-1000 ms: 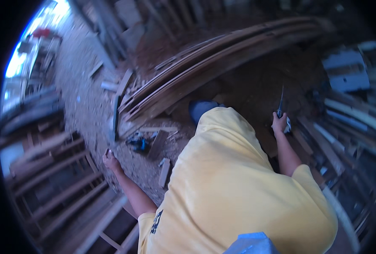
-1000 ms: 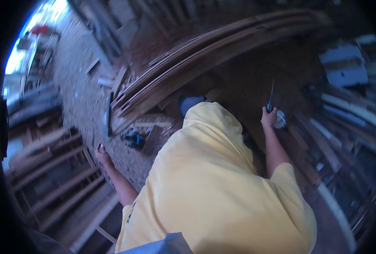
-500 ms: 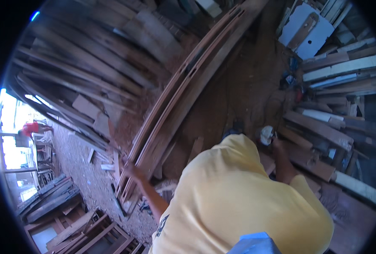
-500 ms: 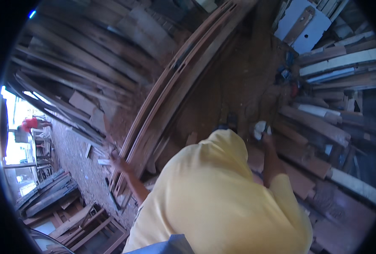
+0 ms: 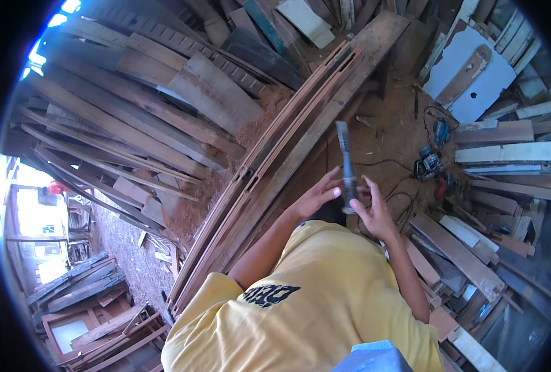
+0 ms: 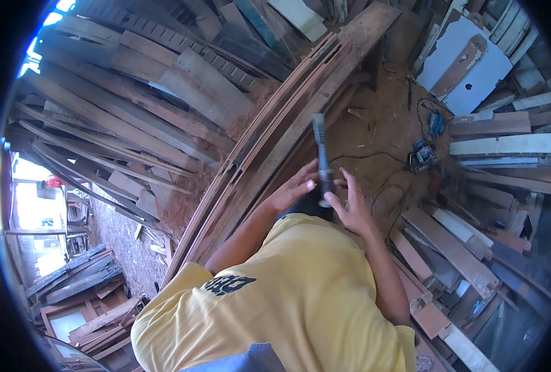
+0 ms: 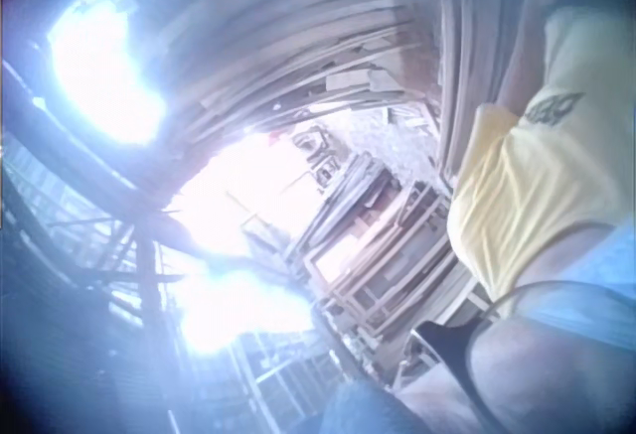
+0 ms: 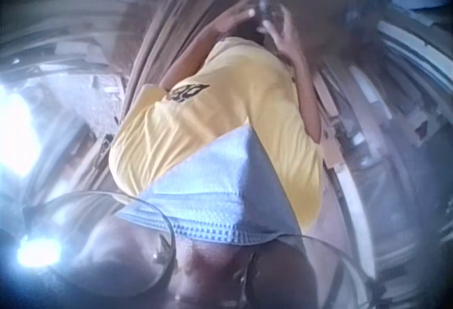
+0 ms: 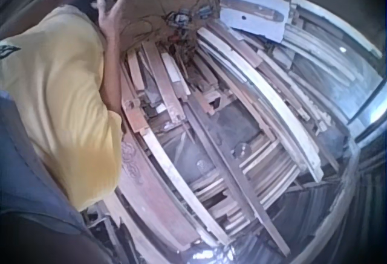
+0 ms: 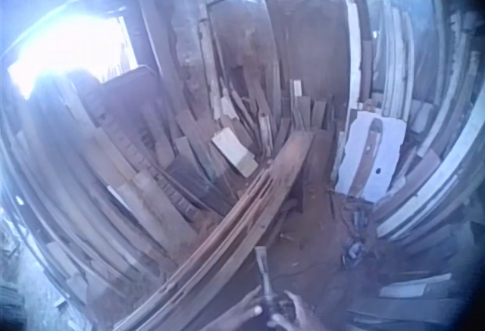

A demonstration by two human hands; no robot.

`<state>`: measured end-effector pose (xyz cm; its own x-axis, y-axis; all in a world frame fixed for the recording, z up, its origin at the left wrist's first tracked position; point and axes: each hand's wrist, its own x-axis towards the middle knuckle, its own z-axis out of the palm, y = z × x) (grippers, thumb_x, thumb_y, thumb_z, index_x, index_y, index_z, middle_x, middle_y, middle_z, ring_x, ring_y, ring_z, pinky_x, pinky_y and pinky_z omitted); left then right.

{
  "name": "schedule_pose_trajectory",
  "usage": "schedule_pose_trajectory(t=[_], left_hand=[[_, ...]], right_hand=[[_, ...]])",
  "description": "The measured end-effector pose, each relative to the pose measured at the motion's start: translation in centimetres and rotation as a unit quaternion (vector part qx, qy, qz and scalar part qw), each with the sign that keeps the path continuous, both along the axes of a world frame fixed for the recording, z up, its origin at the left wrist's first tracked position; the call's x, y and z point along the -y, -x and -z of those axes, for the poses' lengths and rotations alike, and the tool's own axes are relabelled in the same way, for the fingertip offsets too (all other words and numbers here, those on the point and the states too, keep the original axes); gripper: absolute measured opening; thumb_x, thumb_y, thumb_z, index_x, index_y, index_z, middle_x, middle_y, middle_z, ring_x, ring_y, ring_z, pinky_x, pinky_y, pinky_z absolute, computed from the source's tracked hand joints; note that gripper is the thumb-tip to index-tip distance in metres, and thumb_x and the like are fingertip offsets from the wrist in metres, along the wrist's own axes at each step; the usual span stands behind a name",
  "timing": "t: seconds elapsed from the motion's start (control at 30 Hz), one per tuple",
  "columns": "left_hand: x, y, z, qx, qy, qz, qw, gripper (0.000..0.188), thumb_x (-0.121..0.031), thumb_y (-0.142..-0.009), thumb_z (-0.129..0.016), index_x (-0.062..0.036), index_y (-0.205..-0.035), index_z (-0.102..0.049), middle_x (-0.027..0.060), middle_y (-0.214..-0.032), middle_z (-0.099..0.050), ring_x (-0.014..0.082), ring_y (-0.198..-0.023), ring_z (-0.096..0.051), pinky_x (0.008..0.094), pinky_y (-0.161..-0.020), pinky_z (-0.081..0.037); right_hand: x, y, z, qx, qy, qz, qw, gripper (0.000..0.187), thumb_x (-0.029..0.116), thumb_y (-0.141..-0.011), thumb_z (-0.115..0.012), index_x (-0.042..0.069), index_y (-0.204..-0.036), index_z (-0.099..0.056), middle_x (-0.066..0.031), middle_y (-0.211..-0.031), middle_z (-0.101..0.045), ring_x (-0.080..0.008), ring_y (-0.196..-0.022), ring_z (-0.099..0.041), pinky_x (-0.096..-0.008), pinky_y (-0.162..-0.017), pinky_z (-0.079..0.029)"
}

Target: The person chisels a joint in a wooden board held between their legs and later uses a hand plane to smooth several sides of a wooden board.

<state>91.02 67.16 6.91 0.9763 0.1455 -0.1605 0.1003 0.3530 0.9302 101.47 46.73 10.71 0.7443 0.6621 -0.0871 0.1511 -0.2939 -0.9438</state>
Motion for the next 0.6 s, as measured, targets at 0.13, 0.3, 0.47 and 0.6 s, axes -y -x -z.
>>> schedule_pose_trajectory(t=[0.13,0.3,0.47,0.6], left_hand=[[-2.2,-10.4,-0.1,-0.099,0.000,-0.187,0.977,0.042,-0.022,-0.100,-0.068,-0.0038,-0.133,-0.051,0.0088,-0.091,-0.064,0.0151,-0.073,-0.063,0.0295,-0.068,-0.057],[-10.7,-21.0,0.0,-0.212,-0.167,-0.267,0.925,0.026,-0.021,-0.096,-0.070,-0.0045,-0.112,-0.058,0.0034,-0.074,-0.060,0.0157,-0.060,-0.061,0.0325,-0.061,-0.054],[-18.5,-32.3,2.7,-0.260,-0.389,-0.363,0.806,0.034,-0.032,-0.092,-0.071,0.0011,-0.101,-0.067,0.0241,-0.090,-0.069,0.0400,-0.088,-0.067,0.0466,-0.081,-0.050],[-25.0,-35.4,7.0,-0.252,-0.523,-0.401,0.709,0.041,-0.039,-0.095,-0.066,0.0007,-0.102,-0.072,0.0289,-0.112,-0.069,0.0452,-0.120,-0.059,0.0549,-0.109,-0.038]], right_hand=[[0.0,-8.6,1.8,0.151,0.089,0.007,0.984,0.078,0.029,-0.094,-0.075,0.009,-0.157,-0.035,-0.0242,-0.130,-0.060,-0.0367,-0.118,-0.061,-0.0450,-0.105,-0.047],[9.7,-17.8,9.6,0.064,0.263,0.099,0.958,0.062,0.024,-0.092,-0.074,0.001,-0.145,-0.052,-0.0262,-0.123,-0.066,-0.0388,-0.111,-0.065,-0.0454,-0.099,-0.050],[23.9,-21.5,16.8,-0.119,0.433,0.145,0.882,0.050,0.017,-0.094,-0.066,-0.002,-0.140,-0.057,-0.0237,-0.117,-0.070,-0.0348,-0.103,-0.068,-0.0436,-0.094,-0.052],[25.6,-29.5,16.6,-0.132,0.482,0.027,0.866,0.046,0.019,-0.096,-0.064,-0.002,-0.138,-0.058,-0.0235,-0.119,-0.070,-0.0340,-0.106,-0.069,-0.0431,-0.094,-0.052]])
